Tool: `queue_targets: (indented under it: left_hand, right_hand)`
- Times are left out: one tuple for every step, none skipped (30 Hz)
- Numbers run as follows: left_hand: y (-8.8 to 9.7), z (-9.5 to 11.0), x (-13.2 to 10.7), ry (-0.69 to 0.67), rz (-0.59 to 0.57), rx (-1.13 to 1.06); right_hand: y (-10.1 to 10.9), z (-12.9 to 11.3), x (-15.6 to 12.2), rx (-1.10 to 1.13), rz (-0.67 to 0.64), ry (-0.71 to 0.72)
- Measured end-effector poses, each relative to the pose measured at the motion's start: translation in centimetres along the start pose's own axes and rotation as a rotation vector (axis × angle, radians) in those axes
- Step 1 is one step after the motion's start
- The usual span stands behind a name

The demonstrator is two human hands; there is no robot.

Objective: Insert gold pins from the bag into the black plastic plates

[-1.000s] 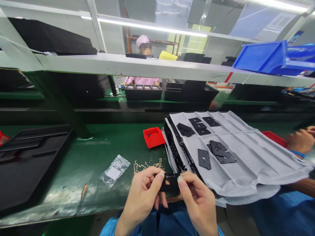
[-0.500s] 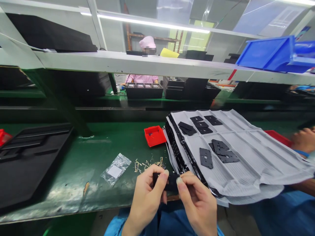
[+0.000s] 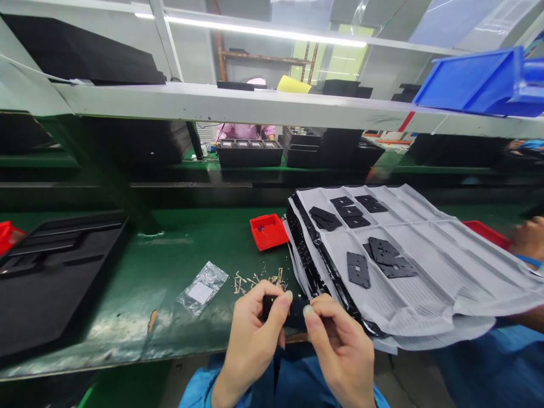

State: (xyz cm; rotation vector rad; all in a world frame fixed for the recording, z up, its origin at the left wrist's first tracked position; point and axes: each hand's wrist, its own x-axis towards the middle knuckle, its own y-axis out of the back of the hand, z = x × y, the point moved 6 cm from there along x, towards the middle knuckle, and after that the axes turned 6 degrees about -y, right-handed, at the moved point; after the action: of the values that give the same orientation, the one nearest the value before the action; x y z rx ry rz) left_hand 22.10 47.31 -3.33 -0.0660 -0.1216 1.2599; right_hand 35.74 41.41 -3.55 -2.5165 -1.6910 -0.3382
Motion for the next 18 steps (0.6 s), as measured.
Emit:
queue_targets:
  left_hand:
    - [0.0,-0.1,0.0,-0.010,0.018,0.001]
    - [-0.1,-0.2,-0.1,-0.018,0.035,0.003]
    - [-0.1,-0.3,-0.1,-0.024,0.052,0.005]
    - [-0.1,-0.4,-0.1,-0.029,0.065,0.008]
    - [-0.2,-0.4,0.0,-0.029,0.070,0.013]
    - [-0.3,-0.4,0.0,-0.029,0.069,0.022]
    - [-0.4,-0.3,0.0,-0.030,0.063,0.034]
    - [-0.4,-0.2,0.1,-0.039,0.060,0.051]
    - [-0.3,0.0,0.1,-0.053,0.053,0.075]
    - [-0.3,0.2,0.1,-0.066,0.045,0.104]
    - [-0.2,0.4,0.1,-0.079,0.038,0.136]
    - [-0.1,0.5,0.1,-0.089,0.029,0.165]
    - [0.0,0.6,0.1,-0.093,0.016,0.191]
    - [0.1,0.6,0.0,-0.094,-0.001,0.214]
    - [0.1,0.6,0.0,-0.096,-0.017,0.235]
    - [0.1,0.7,-0.1,-0.112,-0.029,0.256]
    - [0.1,0.9,-0.2,-0.137,-0.038,0.279]
    - [0.1,1.1,-0.3,-0.165,-0.044,0.306]
  right_hand:
    - [0.0,-0.2,0.1,-0.006,-0.008,0.022]
    - [-0.1,-0.4,0.1,-0.015,-0.015,0.045]
    - [0.0,-0.6,0.2,-0.026,-0.017,0.064]
    - [0.0,-0.7,0.3,-0.036,-0.016,0.077]
    - [0.1,-0.8,0.3,-0.045,-0.016,0.089]
    - [0.2,-0.9,0.4,-0.055,-0.024,0.102]
    - [0.2,-1.0,0.4,-0.064,-0.031,0.115]
    - [0.3,-1.0,0.4,-0.073,-0.040,0.125]
    - [0.2,-1.0,0.4,-0.086,-0.056,0.134]
    - [0.2,-1.0,0.5,-0.099,-0.072,0.140]
    - [0.2,-1.0,0.6,-0.113,-0.086,0.141]
    - [0.2,-1.1,0.7,-0.128,-0.097,0.141]
    - [0.2,-1.1,0.8,-0.145,-0.103,0.141]
    - [0.2,-1.2,1.0,-0.158,-0.109,0.138]
    - [0.2,-1.3,1.1,-0.163,-0.118,0.134]
    - [0.1,-1.4,1.3,-0.159,-0.130,0.129]
    - [0.0,-1.6,1.5,-0.146,-0.141,0.124]
    - [-0.1,-1.8,1.6,-0.128,-0.145,0.122]
